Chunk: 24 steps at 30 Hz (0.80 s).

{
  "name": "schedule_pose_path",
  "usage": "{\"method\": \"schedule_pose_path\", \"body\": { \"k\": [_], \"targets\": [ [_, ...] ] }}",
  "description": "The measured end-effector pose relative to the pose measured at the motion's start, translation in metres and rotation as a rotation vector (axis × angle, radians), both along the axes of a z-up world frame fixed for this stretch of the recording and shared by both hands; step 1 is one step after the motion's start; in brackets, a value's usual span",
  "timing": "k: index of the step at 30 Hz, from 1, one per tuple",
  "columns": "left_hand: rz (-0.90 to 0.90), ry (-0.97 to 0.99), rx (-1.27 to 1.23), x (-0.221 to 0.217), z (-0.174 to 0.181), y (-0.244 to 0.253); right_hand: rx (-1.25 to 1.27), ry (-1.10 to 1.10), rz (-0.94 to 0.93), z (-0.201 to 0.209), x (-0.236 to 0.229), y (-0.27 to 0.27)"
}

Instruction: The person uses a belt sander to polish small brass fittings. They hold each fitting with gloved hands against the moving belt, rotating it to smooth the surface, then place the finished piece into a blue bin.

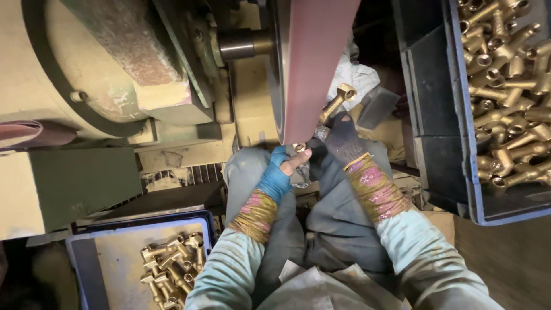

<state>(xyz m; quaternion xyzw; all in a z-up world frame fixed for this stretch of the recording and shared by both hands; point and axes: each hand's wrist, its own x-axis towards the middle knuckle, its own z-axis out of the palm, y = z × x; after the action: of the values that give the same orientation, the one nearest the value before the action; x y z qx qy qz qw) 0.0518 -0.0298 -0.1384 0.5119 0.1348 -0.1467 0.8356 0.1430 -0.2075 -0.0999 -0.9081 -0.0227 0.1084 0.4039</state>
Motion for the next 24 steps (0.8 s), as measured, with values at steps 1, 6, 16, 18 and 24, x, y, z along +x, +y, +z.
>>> {"method": "schedule_pose_path", "body": {
  "k": [1,6,16,18,24],
  "targets": [
    [0.005,0.000,-0.002,-0.001,0.000,0.000,0.041,0.027,-0.010,0.000,-0.002,0.001],
    [0.023,0.052,-0.038,-0.001,0.000,0.002,0.143,0.085,-0.075,0.003,-0.003,0.007],
    [0.046,0.092,-0.128,0.012,0.013,0.007,0.127,0.077,-0.064,0.007,-0.021,0.005],
    [0.023,0.027,-0.072,0.000,0.023,0.013,0.138,0.089,-0.069,0.008,-0.031,0.005],
    [-0.048,-0.051,0.103,0.005,0.035,0.025,0.157,0.103,-0.053,0.012,-0.038,0.010]
  ]
}}
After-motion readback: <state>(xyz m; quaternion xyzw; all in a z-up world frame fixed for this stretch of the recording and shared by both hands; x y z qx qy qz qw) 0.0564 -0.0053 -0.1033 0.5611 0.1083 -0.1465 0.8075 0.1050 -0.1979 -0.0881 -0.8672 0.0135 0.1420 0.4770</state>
